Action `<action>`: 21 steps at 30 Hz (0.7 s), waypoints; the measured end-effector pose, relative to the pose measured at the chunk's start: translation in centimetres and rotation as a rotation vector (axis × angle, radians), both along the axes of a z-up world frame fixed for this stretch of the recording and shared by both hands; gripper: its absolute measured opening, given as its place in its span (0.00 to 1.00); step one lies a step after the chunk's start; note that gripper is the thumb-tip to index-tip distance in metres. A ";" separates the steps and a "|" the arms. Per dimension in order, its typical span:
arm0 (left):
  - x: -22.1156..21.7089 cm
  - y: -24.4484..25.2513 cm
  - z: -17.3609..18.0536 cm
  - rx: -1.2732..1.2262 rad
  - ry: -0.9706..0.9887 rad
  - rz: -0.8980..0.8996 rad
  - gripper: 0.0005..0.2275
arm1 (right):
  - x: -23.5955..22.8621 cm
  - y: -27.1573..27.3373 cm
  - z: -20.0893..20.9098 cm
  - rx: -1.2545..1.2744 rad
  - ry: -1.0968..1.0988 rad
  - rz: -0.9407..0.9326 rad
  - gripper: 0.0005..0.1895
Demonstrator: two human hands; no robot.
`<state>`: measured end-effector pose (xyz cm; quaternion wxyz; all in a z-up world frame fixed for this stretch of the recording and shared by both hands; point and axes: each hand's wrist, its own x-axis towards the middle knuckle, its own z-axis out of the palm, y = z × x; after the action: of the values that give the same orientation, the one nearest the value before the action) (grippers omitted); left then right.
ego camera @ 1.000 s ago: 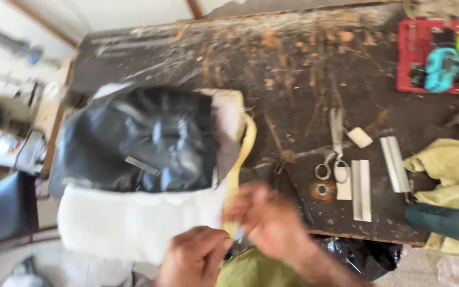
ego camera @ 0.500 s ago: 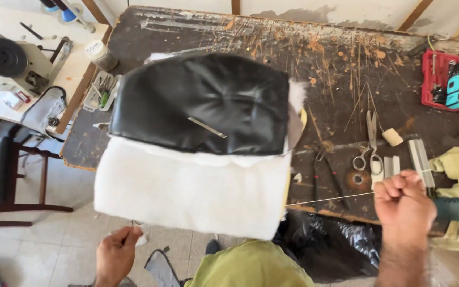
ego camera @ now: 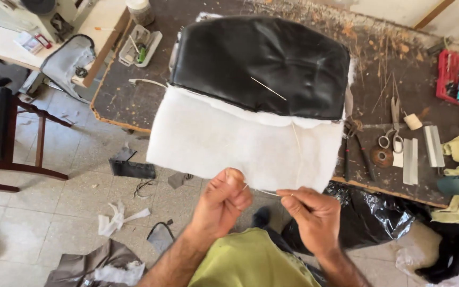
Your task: Upholstering a seat cushion by pulling strings through foam and batting to secure the leather cover
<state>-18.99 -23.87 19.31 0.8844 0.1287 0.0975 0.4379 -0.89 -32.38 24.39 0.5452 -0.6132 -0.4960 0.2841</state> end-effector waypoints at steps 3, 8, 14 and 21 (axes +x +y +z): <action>0.5 -1.6 -0.6 0.067 -0.020 0.039 0.07 | -2.3 -0.3 0.2 -0.103 -0.019 -0.063 0.07; 1.0 -2.7 0.4 0.246 0.115 0.090 0.11 | -3.5 -0.5 -0.2 -0.061 0.044 -0.025 0.08; 1.4 -3.5 2.2 0.534 0.317 0.114 0.02 | -2.4 -0.2 -2.0 -0.181 0.339 -0.070 0.07; 4.4 -3.3 2.6 0.577 0.297 0.022 0.03 | 0.1 0.2 -1.6 -0.114 0.463 0.037 0.16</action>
<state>-14.59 -27.12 21.93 0.7829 0.4355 0.0987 0.4333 -0.83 -32.20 22.76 0.6035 -0.5524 -0.3522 0.4545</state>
